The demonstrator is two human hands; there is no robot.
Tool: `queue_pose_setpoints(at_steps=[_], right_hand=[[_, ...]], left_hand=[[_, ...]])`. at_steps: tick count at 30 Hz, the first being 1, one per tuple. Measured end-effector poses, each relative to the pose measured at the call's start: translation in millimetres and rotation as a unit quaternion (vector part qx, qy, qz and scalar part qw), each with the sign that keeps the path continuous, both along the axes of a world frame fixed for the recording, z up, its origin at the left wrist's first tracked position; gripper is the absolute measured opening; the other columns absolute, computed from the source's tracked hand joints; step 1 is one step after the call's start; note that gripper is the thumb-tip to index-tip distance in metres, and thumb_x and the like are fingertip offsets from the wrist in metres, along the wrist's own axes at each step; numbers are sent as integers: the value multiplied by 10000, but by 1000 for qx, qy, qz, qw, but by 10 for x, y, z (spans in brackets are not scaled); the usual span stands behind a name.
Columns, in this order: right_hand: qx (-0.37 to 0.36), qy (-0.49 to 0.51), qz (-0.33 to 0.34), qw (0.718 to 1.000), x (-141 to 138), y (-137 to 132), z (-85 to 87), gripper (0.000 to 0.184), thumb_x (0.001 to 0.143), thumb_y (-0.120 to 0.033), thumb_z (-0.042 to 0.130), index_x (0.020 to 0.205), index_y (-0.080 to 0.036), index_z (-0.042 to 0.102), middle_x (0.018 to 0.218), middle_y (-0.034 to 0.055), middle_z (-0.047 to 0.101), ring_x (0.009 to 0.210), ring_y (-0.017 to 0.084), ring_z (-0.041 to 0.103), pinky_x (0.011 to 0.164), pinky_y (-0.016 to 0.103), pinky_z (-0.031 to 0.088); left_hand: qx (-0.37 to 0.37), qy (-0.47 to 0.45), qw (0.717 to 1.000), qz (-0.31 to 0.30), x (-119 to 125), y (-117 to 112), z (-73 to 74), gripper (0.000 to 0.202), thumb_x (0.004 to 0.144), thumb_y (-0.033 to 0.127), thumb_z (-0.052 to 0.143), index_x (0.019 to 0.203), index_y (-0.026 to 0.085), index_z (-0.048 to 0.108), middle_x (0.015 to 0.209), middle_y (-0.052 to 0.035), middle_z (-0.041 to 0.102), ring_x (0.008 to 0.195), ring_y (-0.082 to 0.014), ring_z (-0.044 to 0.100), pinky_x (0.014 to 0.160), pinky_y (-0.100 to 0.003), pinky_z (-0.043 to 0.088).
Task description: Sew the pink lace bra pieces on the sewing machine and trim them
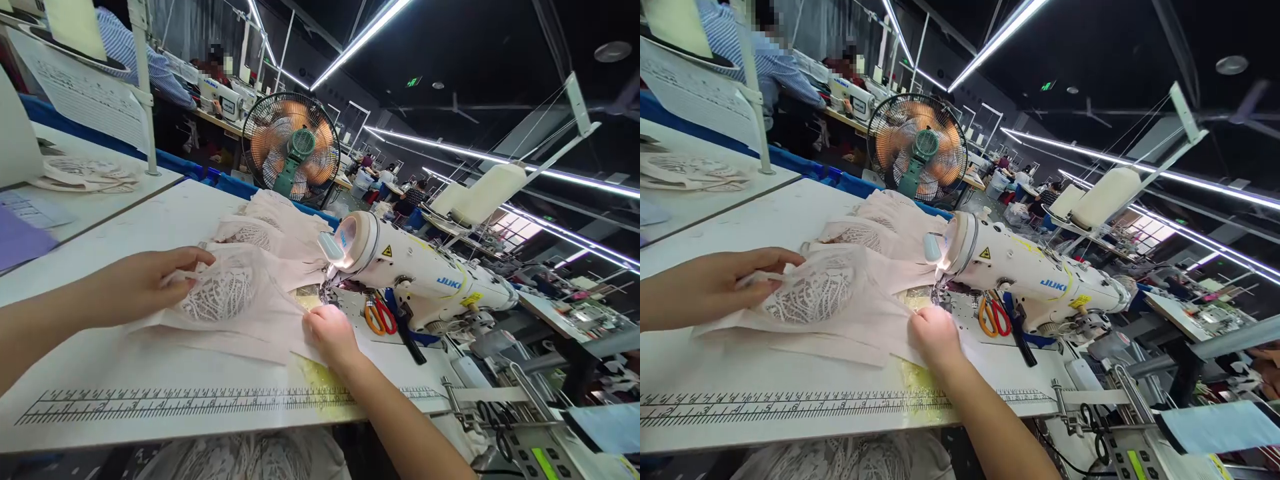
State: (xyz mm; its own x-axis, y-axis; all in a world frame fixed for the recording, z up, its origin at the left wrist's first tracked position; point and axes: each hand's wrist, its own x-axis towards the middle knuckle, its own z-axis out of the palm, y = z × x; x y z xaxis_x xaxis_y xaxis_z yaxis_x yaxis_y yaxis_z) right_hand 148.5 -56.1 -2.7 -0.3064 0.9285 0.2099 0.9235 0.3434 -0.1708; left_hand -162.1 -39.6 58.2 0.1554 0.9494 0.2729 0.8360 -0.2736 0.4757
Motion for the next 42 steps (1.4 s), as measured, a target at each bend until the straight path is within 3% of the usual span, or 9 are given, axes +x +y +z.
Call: queue_pose_setpoints(at_steps=[2, 5, 8, 10, 14, 20, 26, 36, 42], right_hand=[[25, -38, -21, 999, -16, 64, 5, 163, 811, -104, 550, 836, -230, 650, 999, 53, 651, 933, 205, 544, 774, 284, 401], [43, -84, -49, 994, -30, 103, -2, 151, 838, -108, 548, 841, -214, 656, 918, 69, 640, 859, 205, 545, 722, 282, 405], [41, -118, -53, 991, -50, 84, -16, 150, 831, -94, 558, 828, -196, 668, 831, 74, 636, 757, 203, 547, 649, 279, 401], [41, -128, -55, 989, -53, 45, -22, 146, 846, -113, 552, 849, -186, 678, 814, 85, 640, 739, 211, 555, 627, 286, 408], [42, -127, -29, 991, 16, -77, -38, 224, 848, -123, 536, 1006, -157, 690, 906, 103, 677, 811, 237, 593, 658, 315, 460], [59, -87, 24, 994, 253, -291, -134, 357, 848, -91, 472, 1157, -150, 641, 1178, 123, 660, 1034, 231, 585, 850, 346, 490], [128, -14, 49, 990, 410, -493, -245, 376, 820, -70, 465, 1156, -132, 623, 1171, 132, 659, 1019, 255, 577, 830, 390, 491], [143, 40, 68, 987, 431, -662, -248, 373, 831, -81, 443, 1164, -122, 606, 1189, 134, 663, 1040, 270, 596, 885, 420, 522], [166, 48, 71, 982, 404, -670, -255, 359, 848, -80, 416, 1147, -100, 613, 1184, 137, 676, 1078, 267, 616, 903, 398, 543]], left_hand=[[19, 67, 998, -9, -29, 118, 77, 423, 863, 256, 311, 1202, 135, 533, 804, -16, 630, 705, -184, 584, 705, -284, 447], [164, 108, 979, -43, 225, 68, 109, 388, 900, 169, 329, 1244, 125, 504, 1075, -95, 635, 1000, -227, 594, 930, -381, 429], [256, 91, 942, -198, 796, -100, -44, 353, 905, 83, 331, 1124, 171, 594, 1095, -81, 658, 1012, -208, 599, 883, -331, 472], [178, 102, 927, -314, 1191, -129, -225, 349, 853, 34, 383, 1020, 193, 645, 1027, -45, 685, 924, -183, 631, 801, -281, 502], [103, 128, 931, -326, 1620, 84, -574, 288, 897, 100, 420, 1046, 151, 660, 1051, -72, 704, 939, -193, 648, 830, -297, 524], [130, 189, 908, -351, 1657, 338, -700, 283, 930, 219, 467, 1081, 105, 677, 1183, -141, 677, 1056, -275, 624, 915, -401, 511], [119, 212, 903, -354, 1767, 419, -680, 336, 922, 231, 488, 1188, 88, 634, 1269, -148, 638, 1146, -287, 596, 965, -412, 501], [110, 213, 905, -353, 1817, 458, -549, 240, 904, 225, 509, 1044, 113, 668, 1161, -137, 679, 1016, -277, 638, 864, -396, 528], [72, 214, 905, -361, 1805, 471, -505, 255, 906, 209, 487, 1067, 110, 659, 1202, -135, 665, 1052, -287, 627, 875, -414, 529]])
